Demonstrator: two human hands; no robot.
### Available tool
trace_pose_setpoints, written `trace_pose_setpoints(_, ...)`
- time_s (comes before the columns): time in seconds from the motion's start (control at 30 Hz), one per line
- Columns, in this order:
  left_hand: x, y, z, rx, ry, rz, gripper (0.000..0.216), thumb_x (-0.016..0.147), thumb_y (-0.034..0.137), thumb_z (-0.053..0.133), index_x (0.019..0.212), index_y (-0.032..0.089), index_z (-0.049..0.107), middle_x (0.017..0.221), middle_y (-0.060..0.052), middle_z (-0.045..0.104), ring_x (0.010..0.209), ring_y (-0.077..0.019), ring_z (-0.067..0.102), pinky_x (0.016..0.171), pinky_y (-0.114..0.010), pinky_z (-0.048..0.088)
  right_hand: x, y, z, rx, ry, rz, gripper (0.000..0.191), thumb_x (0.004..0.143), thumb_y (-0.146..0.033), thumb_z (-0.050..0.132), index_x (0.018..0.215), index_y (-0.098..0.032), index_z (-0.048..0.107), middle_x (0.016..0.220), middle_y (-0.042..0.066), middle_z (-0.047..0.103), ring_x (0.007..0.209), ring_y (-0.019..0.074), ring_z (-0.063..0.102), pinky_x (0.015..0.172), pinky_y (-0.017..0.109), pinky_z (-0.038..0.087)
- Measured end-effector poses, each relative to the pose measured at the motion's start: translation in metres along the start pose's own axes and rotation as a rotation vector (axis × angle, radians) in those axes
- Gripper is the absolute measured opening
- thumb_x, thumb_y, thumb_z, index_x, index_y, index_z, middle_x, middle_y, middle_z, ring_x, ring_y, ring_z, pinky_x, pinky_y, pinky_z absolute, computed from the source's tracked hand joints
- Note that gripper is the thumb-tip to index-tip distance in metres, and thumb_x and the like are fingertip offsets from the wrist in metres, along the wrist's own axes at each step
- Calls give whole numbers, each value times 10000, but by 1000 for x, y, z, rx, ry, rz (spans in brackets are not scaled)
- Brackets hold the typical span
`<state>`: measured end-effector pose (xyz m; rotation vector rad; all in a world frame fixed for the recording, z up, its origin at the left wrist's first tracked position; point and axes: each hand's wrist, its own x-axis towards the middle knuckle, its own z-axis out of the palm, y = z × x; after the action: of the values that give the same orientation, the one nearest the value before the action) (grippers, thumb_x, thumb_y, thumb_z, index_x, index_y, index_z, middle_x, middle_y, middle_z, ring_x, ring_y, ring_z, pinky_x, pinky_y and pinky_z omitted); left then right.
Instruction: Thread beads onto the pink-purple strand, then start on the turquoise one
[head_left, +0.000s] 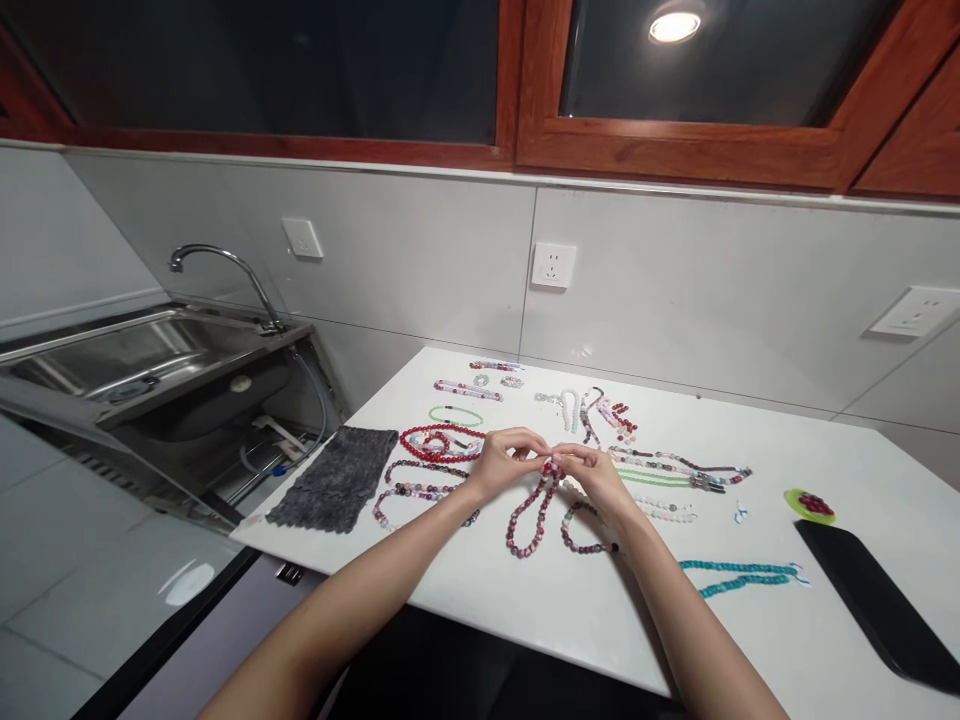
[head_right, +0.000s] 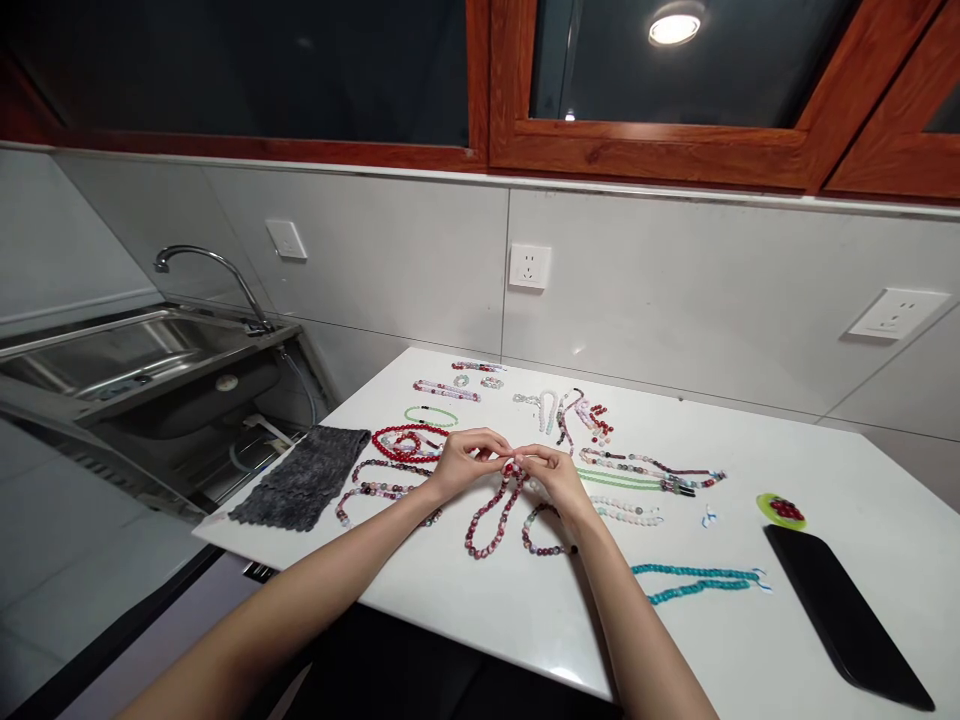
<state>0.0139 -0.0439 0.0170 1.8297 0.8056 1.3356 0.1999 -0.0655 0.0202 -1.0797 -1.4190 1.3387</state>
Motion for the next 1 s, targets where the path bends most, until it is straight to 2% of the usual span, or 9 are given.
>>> trace_pose_setpoints(0.3, 0, -1, 0, 4, -9, -21, 164, 738, 348, 717, 754, 185, 733, 857, -81, 710, 818, -191, 641, 756, -307, 476, 2, 2, 1, 38, -14, 20, 350, 733, -479, 696, 867, -157, 674, 841, 66, 638, 741, 163, 546, 689, 290, 421)
trace_pose_setpoints(0.53, 0, 6, 2, 60, -30, -57, 171, 782, 352, 668, 799, 198, 741, 844, -61, 718, 791, -188, 634, 766, -298, 466, -4, -4, -1, -50, -2, 29, 319, 776, -502, 626, 804, -185, 612, 713, 7, 540, 634, 132, 462, 570, 252, 338)
trace_pose_setpoints(0.63, 0, 6, 2, 104, -39, -68, 156, 790, 334, 657, 823, 208, 742, 863, -58, 718, 825, -197, 631, 802, -307, 460, -4, -4, 0, -71, 13, -2, 287, 768, -472, 618, 760, -187, 578, 694, -6, 517, 626, 125, 437, 574, 249, 322)
trace_pose_setpoints(0.77, 0, 5, 1, 177, -58, -4, 135, 816, 286, 618, 860, 217, 726, 884, -57, 702, 854, -190, 617, 815, -301, 442, -2, -2, 2, -73, 34, -32, 229, 760, -404, 607, 731, -185, 548, 690, -14, 509, 629, 121, 435, 602, 253, 319)
trace_pose_setpoints(1.0, -1, 1, 2, 278, -101, 48, 75, 789, 243, 611, 822, 200, 663, 816, -43, 657, 769, -163, 572, 767, -280, 417, -1, -2, 1, -65, 35, -42, 122, 721, -298, 574, 717, -181, 540, 686, -18, 493, 620, 115, 423, 597, 254, 304)
